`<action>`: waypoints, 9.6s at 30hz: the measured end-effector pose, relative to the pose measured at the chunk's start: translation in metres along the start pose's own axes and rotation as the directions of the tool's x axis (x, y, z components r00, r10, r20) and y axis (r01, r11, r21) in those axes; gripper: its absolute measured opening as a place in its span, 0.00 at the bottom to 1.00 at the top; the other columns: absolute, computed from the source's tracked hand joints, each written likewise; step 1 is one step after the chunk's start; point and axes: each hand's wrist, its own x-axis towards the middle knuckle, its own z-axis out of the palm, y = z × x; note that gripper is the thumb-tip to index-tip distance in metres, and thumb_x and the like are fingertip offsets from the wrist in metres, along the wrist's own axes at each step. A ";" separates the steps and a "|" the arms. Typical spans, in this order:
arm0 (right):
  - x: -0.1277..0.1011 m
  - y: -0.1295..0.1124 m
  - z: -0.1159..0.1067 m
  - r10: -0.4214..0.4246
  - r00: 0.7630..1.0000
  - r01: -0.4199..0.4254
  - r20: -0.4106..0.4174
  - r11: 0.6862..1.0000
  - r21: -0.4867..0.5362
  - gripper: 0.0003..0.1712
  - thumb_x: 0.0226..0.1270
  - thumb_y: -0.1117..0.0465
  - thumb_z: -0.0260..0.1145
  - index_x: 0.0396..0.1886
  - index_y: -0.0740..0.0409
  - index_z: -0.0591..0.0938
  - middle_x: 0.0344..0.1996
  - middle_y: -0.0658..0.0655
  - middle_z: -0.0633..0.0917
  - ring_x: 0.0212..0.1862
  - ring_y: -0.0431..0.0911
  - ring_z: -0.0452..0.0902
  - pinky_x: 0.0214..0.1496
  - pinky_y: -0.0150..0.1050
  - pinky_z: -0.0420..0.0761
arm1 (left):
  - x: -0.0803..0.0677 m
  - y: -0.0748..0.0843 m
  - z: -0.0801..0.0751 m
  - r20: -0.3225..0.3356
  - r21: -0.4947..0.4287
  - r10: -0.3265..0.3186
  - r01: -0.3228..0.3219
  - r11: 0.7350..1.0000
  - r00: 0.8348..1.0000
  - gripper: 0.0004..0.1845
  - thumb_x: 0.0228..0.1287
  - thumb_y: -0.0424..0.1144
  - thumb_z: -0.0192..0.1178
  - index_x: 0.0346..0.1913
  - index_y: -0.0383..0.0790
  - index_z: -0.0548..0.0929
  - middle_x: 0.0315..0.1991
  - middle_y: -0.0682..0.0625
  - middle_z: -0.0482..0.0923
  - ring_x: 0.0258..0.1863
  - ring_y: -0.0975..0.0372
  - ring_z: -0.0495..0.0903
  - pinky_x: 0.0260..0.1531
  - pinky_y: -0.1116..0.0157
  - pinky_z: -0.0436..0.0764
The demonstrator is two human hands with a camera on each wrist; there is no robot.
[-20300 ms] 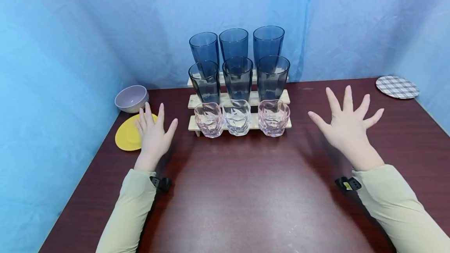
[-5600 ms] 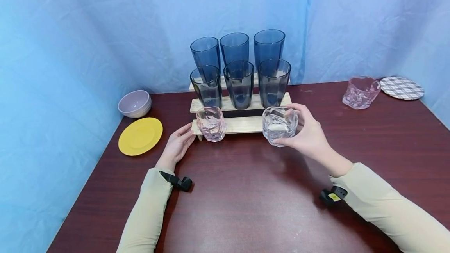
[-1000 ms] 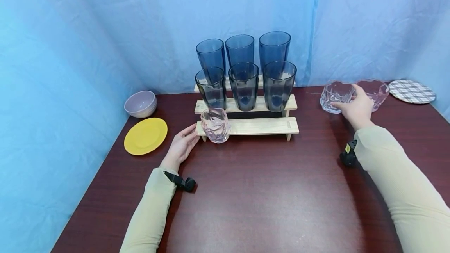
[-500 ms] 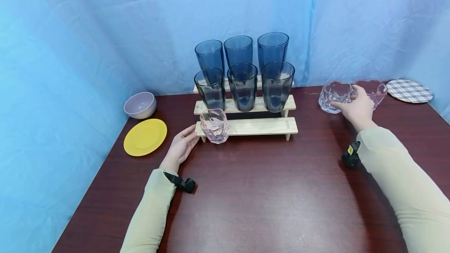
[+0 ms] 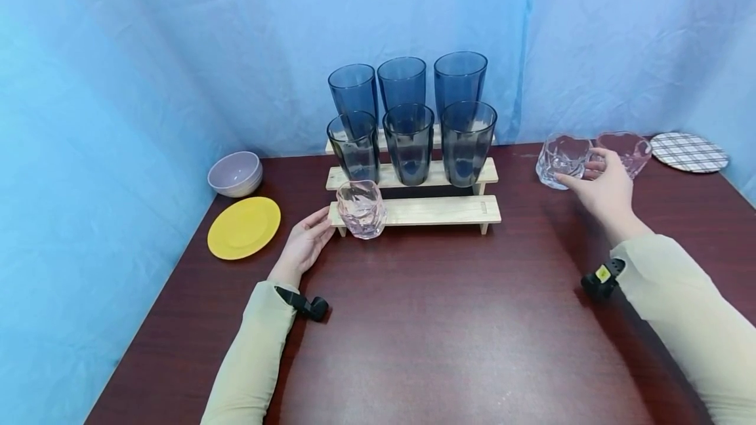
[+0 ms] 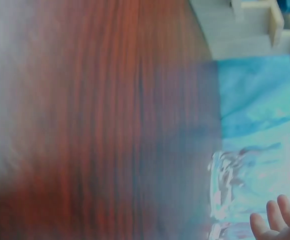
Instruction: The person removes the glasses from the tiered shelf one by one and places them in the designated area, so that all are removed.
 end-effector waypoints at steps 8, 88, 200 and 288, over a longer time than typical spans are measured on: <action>-0.022 -0.015 0.002 -0.029 0.999 0.027 0.024 0.998 0.055 0.49 0.61 0.47 0.66 0.74 0.57 0.53 0.64 0.69 0.68 0.64 0.60 0.65 0.53 0.38 0.77 | -0.001 0.000 0.001 0.010 0.008 0.010 -0.010 1.000 1.000 0.27 0.72 0.25 0.41 0.72 0.32 0.54 0.72 0.39 0.54 0.42 0.73 0.78 0.44 0.77 0.76; -0.115 -0.153 0.186 -0.486 0.803 0.408 0.345 0.870 0.275 0.58 0.43 0.52 0.80 0.72 0.54 0.58 0.65 0.62 0.66 0.66 0.52 0.63 0.64 0.51 0.69 | -0.003 -0.001 0.001 -0.003 -0.005 -0.006 0.006 1.000 1.000 0.28 0.72 0.26 0.41 0.73 0.32 0.53 0.72 0.39 0.54 0.42 0.73 0.77 0.45 0.77 0.76; -0.122 -0.141 0.162 -0.458 0.858 0.341 0.234 0.847 0.407 0.49 0.32 0.62 0.83 0.58 0.48 0.68 0.49 0.57 0.81 0.54 0.51 0.77 0.54 0.48 0.77 | -0.003 -0.001 0.002 -0.014 -0.008 0.001 -0.001 1.000 1.000 0.28 0.71 0.25 0.43 0.72 0.32 0.54 0.70 0.40 0.55 0.42 0.73 0.77 0.45 0.77 0.76; -0.023 -0.010 0.031 0.017 0.994 -0.024 0.104 0.998 0.065 0.58 0.47 0.54 0.77 0.70 0.61 0.50 0.35 0.55 0.75 0.28 0.34 0.70 0.29 0.26 0.72 | -0.002 -0.002 -0.001 -0.003 0.015 -0.024 0.024 1.000 1.000 0.27 0.72 0.27 0.43 0.73 0.36 0.56 0.71 0.41 0.56 0.45 0.71 0.78 0.47 0.76 0.76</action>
